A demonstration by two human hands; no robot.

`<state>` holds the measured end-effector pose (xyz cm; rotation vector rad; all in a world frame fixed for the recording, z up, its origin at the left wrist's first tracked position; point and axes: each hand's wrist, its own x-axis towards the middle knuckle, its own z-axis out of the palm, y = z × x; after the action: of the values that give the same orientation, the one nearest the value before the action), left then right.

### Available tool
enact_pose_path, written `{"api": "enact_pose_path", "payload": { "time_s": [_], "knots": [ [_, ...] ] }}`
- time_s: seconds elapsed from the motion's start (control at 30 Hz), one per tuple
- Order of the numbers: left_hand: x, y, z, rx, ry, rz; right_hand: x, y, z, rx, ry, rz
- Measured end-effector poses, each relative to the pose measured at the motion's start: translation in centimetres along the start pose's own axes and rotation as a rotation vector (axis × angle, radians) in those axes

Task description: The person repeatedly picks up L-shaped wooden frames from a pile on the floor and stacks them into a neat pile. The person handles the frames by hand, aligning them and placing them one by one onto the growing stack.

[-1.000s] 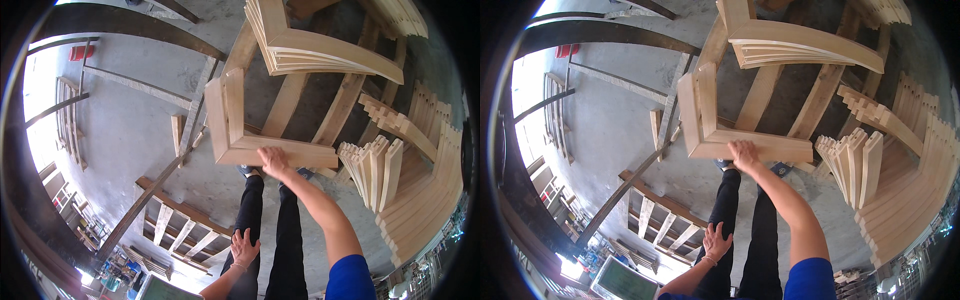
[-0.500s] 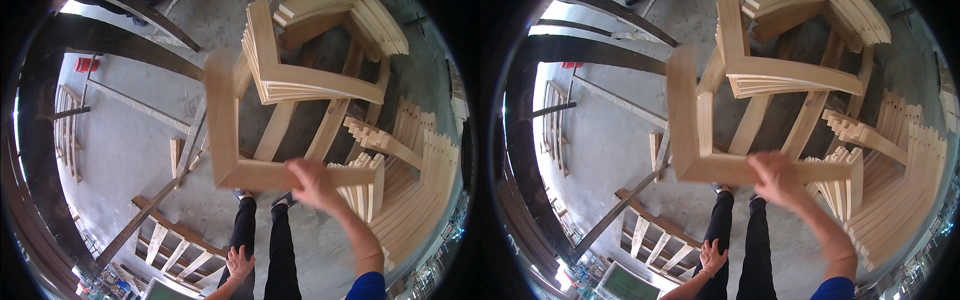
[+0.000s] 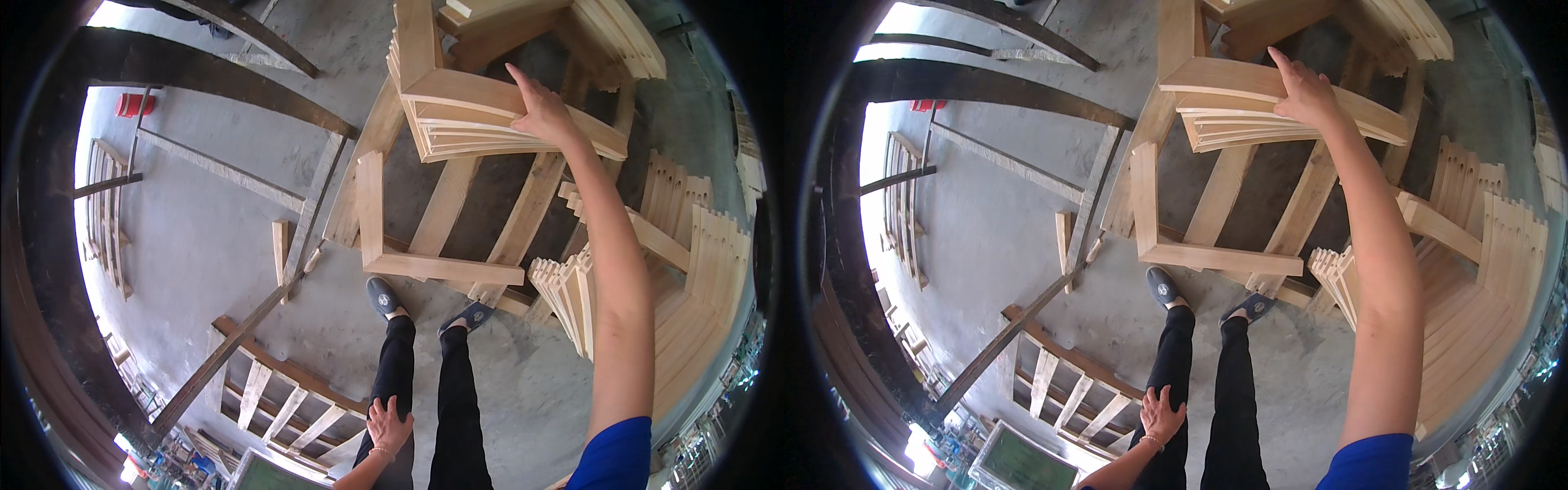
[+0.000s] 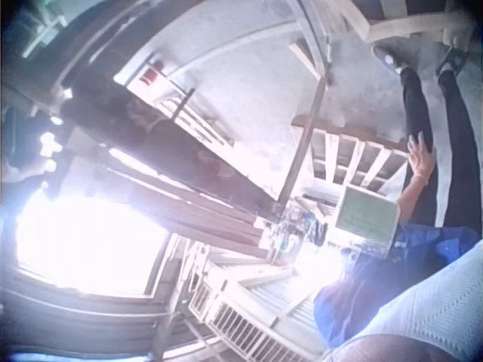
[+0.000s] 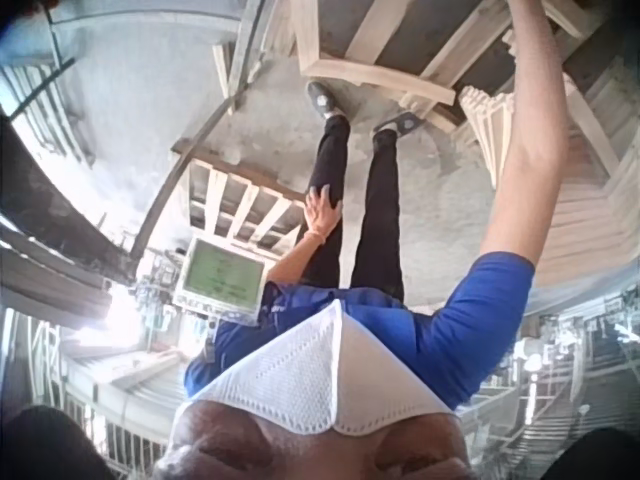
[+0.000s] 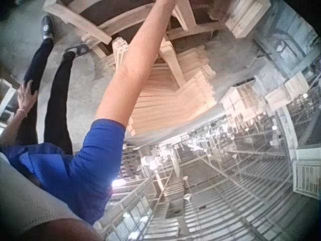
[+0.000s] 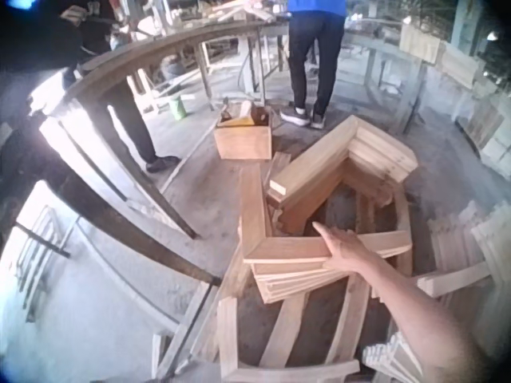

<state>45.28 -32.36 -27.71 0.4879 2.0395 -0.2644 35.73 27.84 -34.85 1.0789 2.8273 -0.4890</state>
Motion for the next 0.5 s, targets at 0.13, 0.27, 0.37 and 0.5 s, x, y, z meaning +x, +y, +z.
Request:
{"api": "enact_pose_path", "payload": {
  "time_s": [0.13,0.27,0.37,0.5],
  "knots": [
    [-0.1,-0.1,-0.6,0.004,0.007,-0.033,1.4,-1.9,0.1,-0.149,-0.229,0.056],
    [-0.1,0.6,-0.9,-0.016,0.005,-0.018,0.2,-0.1,0.5,-0.064,-0.147,-0.101],
    [-0.1,0.5,-1.3,-0.037,0.028,-0.01,0.6,-0.2,-0.1,-0.004,-0.116,-0.173],
    [-0.3,0.2,-2.7,-0.053,0.035,-0.049,0.4,0.1,-0.5,0.074,-0.169,-0.195]
  ]
}}
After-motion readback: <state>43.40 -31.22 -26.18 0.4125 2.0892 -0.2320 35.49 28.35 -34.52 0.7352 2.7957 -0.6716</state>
